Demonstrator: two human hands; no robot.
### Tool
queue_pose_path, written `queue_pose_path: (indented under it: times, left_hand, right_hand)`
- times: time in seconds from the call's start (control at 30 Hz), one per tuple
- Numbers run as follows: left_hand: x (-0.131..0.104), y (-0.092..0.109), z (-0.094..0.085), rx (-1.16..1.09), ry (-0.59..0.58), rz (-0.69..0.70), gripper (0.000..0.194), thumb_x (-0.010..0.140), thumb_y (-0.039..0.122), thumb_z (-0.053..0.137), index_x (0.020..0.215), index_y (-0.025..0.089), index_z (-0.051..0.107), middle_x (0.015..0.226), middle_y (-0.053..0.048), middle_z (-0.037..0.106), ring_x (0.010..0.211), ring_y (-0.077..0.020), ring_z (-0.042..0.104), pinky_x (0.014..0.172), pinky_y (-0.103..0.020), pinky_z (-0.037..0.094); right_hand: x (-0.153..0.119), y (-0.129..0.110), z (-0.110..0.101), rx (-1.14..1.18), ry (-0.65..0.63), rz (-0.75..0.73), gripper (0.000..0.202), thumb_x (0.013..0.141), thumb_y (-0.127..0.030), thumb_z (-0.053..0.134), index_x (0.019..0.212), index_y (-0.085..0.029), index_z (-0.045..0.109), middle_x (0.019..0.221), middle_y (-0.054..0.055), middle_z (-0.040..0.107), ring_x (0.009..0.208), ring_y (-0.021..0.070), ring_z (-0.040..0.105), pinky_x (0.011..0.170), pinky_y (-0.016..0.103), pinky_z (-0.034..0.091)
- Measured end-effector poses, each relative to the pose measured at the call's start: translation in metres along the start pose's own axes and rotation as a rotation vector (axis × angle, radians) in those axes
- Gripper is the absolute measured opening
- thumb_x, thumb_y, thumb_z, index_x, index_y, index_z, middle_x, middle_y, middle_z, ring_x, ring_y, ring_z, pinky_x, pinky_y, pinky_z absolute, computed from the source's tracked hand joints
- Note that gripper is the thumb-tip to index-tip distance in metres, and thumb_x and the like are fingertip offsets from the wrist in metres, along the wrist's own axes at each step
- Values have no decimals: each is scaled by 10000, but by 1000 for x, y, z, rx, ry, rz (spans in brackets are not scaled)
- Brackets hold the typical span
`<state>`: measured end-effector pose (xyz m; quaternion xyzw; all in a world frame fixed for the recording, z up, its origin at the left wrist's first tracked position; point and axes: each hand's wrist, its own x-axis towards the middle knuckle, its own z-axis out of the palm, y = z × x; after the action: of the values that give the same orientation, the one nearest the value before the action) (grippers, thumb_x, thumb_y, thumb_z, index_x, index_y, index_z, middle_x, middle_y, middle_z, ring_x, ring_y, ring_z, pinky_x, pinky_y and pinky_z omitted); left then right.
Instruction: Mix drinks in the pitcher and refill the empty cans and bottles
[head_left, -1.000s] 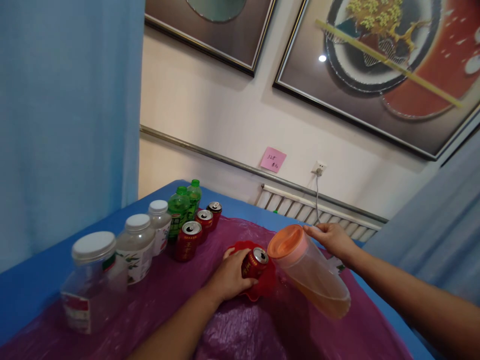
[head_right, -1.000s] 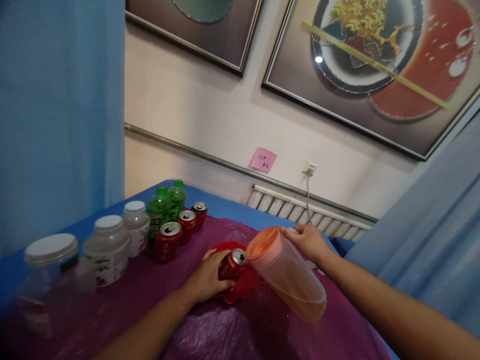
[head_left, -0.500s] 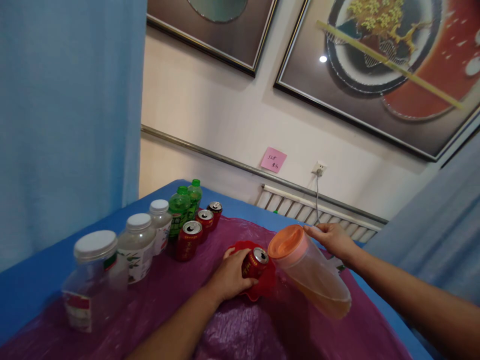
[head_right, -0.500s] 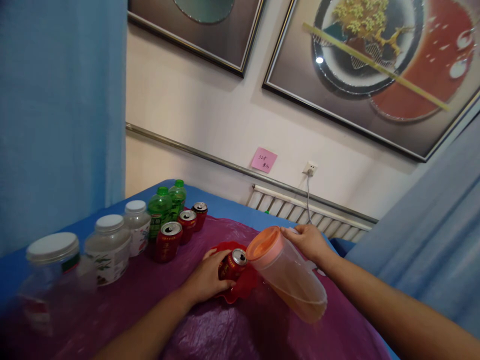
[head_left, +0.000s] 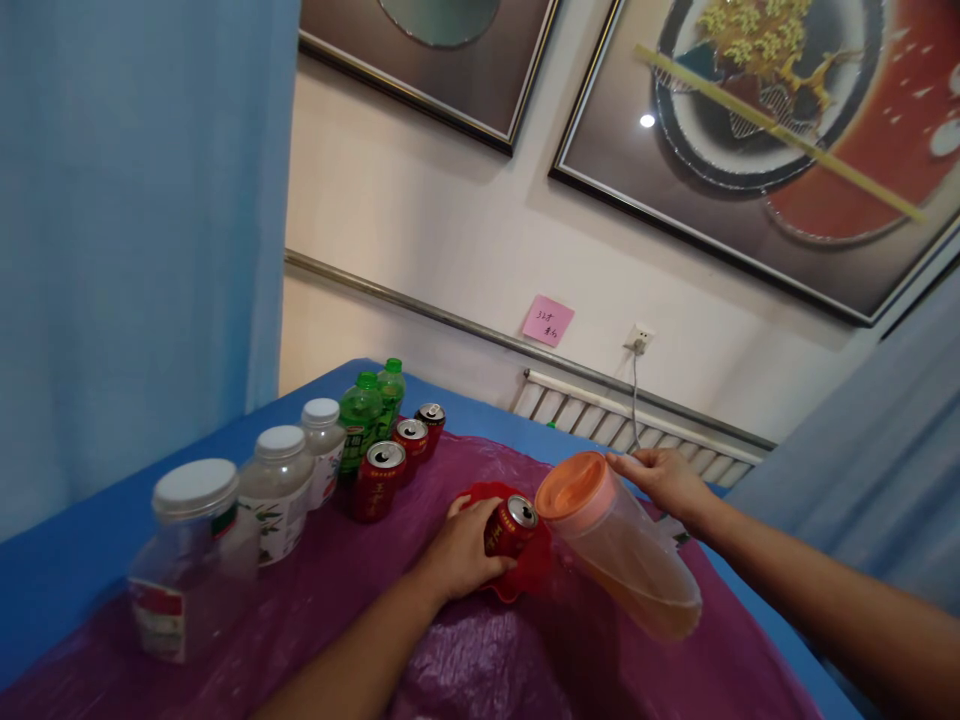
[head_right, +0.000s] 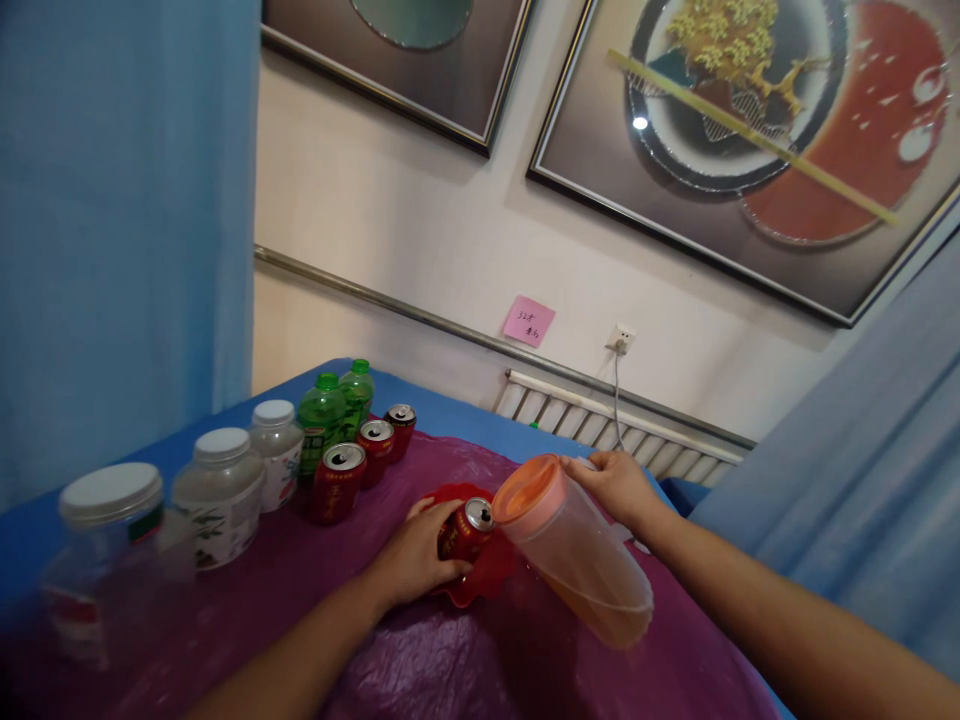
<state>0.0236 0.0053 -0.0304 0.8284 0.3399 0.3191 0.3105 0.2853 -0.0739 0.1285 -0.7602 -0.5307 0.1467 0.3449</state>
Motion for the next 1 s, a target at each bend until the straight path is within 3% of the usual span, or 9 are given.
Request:
queue_pose_path:
  times: [0.6, 0.77, 1.0]
  left_hand:
    - [0, 1, -1, -10, 0, 0, 738, 583, 302, 874, 1274, 255, 619, 1323, -73, 689, 1287, -346, 570, 1212, -521, 242]
    - [0, -1, 0, -14, 2, 13, 702, 606, 297, 859, 1266, 272, 619, 1324, -73, 692, 1277, -337, 579, 1220, -526, 218]
    - [1, -6, 4, 5, 37, -26, 707, 606, 276, 850, 1273, 262, 617, 1361, -80, 669, 1308, -356, 549, 1212, -534, 260]
  right_hand:
    - [-5, 1, 3, 7, 0, 34, 561, 686, -687, 658, 504, -264, 338, 442, -75, 272, 393, 94, 295, 361, 239, 248]
    - [-5, 20, 13, 71, 38, -2, 589, 697, -704, 630, 501, -269, 286, 448, -68, 274, 414, 101, 277, 390, 253, 228]
    - [-7, 54, 18, 230, 165, -41, 563, 737, -722, 610, 532, -259, 363, 487, -61, 329, 485, 123, 323, 483, 272, 277]
